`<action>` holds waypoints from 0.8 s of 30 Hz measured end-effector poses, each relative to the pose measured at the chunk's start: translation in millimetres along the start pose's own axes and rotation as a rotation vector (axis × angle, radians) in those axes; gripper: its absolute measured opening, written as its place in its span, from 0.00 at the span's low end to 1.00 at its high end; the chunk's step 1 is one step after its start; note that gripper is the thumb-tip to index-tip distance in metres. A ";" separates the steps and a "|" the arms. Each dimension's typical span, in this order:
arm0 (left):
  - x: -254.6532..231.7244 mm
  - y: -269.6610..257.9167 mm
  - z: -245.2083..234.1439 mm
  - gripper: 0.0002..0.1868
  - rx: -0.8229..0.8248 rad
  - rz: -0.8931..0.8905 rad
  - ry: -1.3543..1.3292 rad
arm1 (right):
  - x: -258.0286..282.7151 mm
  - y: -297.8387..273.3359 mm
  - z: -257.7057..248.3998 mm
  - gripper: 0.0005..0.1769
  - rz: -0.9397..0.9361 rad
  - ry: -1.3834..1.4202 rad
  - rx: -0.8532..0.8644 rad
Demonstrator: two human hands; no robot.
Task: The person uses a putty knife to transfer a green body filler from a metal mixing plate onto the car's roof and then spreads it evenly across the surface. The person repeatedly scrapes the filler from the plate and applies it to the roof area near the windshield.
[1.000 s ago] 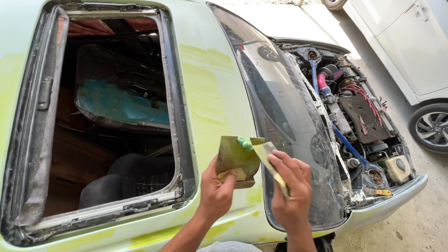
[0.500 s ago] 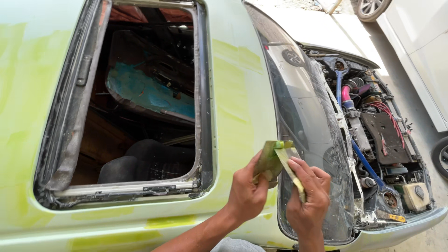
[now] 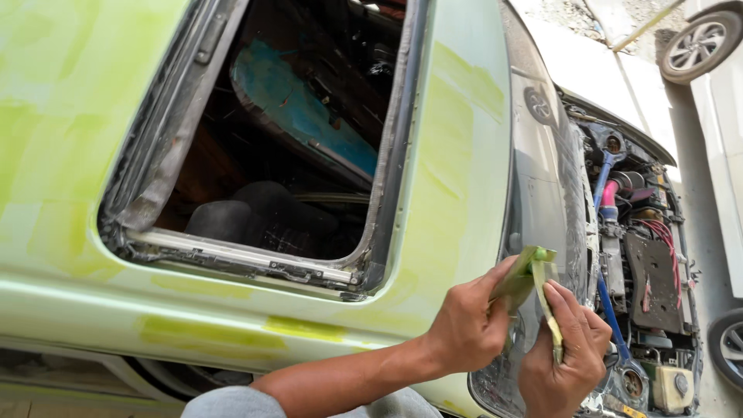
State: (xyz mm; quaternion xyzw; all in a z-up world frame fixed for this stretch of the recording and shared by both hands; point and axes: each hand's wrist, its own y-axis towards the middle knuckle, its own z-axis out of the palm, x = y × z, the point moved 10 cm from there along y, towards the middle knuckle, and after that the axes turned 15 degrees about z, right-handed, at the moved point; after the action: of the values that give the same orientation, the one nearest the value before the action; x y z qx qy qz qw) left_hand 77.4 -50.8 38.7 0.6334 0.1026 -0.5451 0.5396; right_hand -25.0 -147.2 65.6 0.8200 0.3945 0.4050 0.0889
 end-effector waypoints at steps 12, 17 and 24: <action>20.2 -2.8 1.8 0.31 -0.069 -0.012 0.011 | 3.9 3.9 -10.7 0.16 -0.013 -0.020 -0.008; 18.7 0.2 -1.6 0.35 -0.068 -0.010 0.001 | 6.4 0.9 -8.4 0.15 -0.089 -0.032 0.024; 20.0 -2.9 1.2 0.35 -0.050 -0.043 -0.033 | 8.7 -1.4 -17.8 0.12 -0.093 -0.126 0.021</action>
State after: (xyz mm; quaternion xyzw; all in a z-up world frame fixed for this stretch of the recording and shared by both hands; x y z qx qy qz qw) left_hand 82.2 -59.8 21.3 0.6080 0.1209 -0.5643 0.5452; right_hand -35.8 -143.1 81.8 0.8256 0.4301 0.3437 0.1237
